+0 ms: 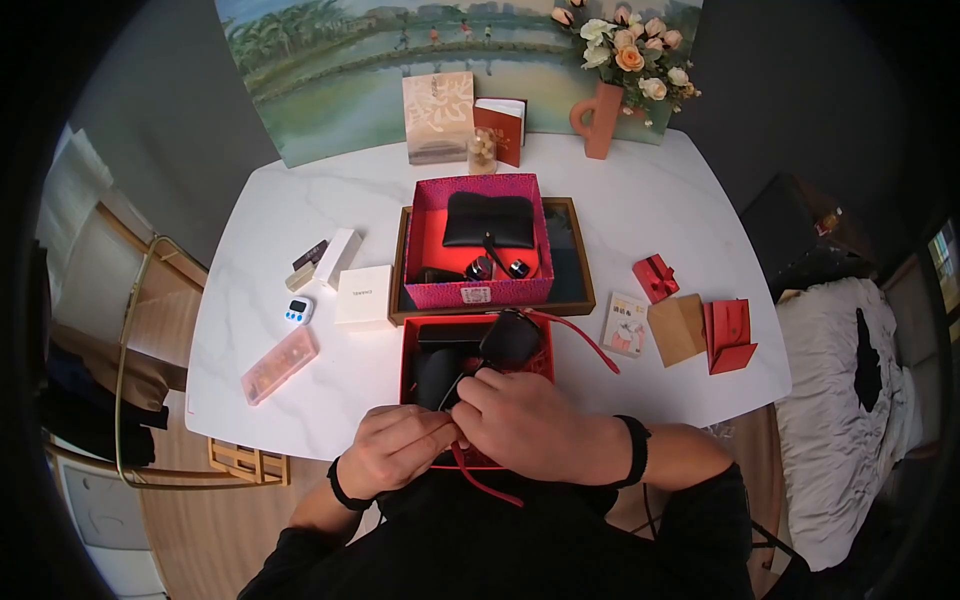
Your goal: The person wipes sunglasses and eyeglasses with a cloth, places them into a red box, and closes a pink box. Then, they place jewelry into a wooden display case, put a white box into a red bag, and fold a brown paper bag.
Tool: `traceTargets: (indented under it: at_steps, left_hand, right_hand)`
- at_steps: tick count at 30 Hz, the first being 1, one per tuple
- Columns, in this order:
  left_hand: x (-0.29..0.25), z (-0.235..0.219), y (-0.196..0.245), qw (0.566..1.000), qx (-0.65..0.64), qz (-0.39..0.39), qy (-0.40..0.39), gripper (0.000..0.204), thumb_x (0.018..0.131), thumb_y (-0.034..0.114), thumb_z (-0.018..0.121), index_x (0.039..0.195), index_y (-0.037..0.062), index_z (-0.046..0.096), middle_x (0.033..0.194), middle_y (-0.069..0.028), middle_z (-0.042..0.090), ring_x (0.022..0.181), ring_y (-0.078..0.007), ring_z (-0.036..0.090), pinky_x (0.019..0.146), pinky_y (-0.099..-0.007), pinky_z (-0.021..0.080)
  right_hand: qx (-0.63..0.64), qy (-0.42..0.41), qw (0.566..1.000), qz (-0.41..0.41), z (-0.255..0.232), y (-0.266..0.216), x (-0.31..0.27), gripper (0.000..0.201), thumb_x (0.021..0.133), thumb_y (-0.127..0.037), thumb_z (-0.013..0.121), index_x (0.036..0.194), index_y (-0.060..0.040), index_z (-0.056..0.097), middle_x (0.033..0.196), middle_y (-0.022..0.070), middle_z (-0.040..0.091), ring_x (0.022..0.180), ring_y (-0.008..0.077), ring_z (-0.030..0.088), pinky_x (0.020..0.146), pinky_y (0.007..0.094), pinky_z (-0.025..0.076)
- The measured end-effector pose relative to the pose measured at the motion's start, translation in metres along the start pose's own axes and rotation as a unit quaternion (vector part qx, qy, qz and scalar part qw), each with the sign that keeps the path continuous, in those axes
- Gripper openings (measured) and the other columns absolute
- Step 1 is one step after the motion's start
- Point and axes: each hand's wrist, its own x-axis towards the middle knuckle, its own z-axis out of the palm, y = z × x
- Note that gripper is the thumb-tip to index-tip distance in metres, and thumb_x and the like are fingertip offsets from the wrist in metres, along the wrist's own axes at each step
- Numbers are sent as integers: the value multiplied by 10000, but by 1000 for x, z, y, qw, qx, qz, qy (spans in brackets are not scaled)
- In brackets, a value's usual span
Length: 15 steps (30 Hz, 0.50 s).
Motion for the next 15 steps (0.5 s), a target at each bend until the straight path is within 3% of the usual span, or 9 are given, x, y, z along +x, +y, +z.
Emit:
traceTargets:
  at_steps: [2,5,7,11,15]
  left_hand:
    - [-1,-1,-2,1000,-3,-3,-4,258,778,24,830,1017,-43,761,971,-109,709,787,-223,721,654,-330,618]
    - [-1,-2,-2,1000,-12,-9,-6,265,771,24,823,1019,-44,761,971,-110,709,784,-223,720,650,-329,617]
    - [0,-1,-3,1000,-17,-11,-4,285,761,29,806,1030,-46,752,980,-112,694,792,-218,709,663,-327,618]
    - [-1,-1,-2,1000,-12,-6,-4,270,774,26,821,1026,-47,759,975,-112,711,778,-232,719,649,-336,615]
    - [-3,0,-2,1000,-12,-13,-15,255,789,26,842,1020,-49,764,977,-120,734,771,-247,734,648,-345,612]
  right_hand:
    - [5,-37,999,2,-10,1,0,122,833,-82,722,924,-23,665,866,60,517,780,217,585,614,344,494]
    - [-102,-52,993,41,-16,-1,3,119,833,-79,718,919,-27,654,863,59,514,782,218,586,615,344,494]
    - [-128,17,990,51,-9,1,6,126,836,-83,717,928,-29,649,864,57,516,786,217,590,611,348,495]
    - [-75,58,995,28,7,-3,4,135,839,-85,717,939,-28,647,863,56,514,781,218,589,603,348,493]
    - [-12,-15,1000,3,5,0,-6,129,836,-98,722,924,-34,653,867,57,531,771,219,592,584,346,492]
